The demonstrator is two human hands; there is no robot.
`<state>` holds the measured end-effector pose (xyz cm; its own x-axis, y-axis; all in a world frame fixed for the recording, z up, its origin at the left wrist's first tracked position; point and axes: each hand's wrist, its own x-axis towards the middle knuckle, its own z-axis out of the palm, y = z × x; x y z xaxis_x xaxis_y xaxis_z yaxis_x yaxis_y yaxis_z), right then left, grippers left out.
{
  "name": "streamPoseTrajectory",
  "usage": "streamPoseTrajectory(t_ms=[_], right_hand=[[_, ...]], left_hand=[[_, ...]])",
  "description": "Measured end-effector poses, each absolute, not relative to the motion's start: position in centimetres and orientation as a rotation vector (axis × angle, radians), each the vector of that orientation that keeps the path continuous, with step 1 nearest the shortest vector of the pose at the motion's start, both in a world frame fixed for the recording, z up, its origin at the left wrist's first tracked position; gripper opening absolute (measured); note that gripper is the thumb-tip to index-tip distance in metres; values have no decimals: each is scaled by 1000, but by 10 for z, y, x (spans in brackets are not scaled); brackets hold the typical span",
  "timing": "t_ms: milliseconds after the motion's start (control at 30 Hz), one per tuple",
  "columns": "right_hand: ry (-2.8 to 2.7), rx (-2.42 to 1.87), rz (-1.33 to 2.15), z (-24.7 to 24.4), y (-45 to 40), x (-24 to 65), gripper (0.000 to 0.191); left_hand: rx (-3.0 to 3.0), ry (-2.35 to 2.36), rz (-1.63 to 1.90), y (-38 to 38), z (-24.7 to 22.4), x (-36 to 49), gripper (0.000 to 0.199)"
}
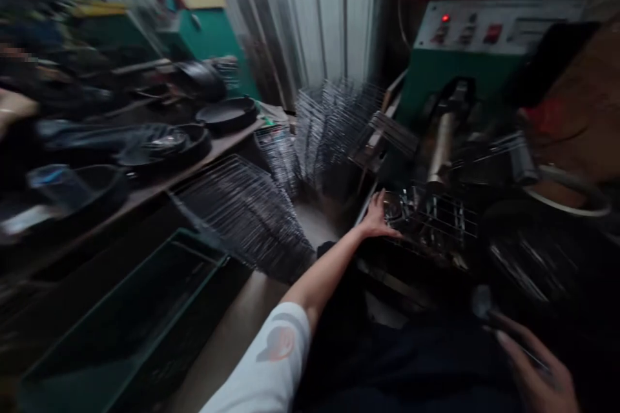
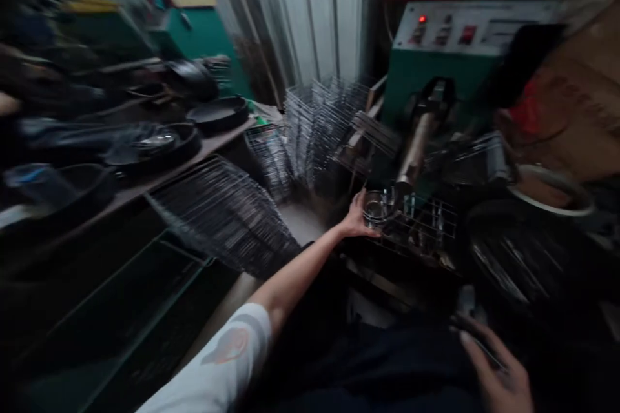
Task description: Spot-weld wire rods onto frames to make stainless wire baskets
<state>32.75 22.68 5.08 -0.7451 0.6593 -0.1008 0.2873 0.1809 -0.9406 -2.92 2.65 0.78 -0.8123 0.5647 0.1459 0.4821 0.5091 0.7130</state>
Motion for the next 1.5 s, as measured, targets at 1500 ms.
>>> streamPoseTrajectory(t_ms=[1500], right_hand=[[-2705, 395, 151, 77, 193, 174, 39]], left_hand=[[950, 1808, 1726, -26, -7, 7, 123]])
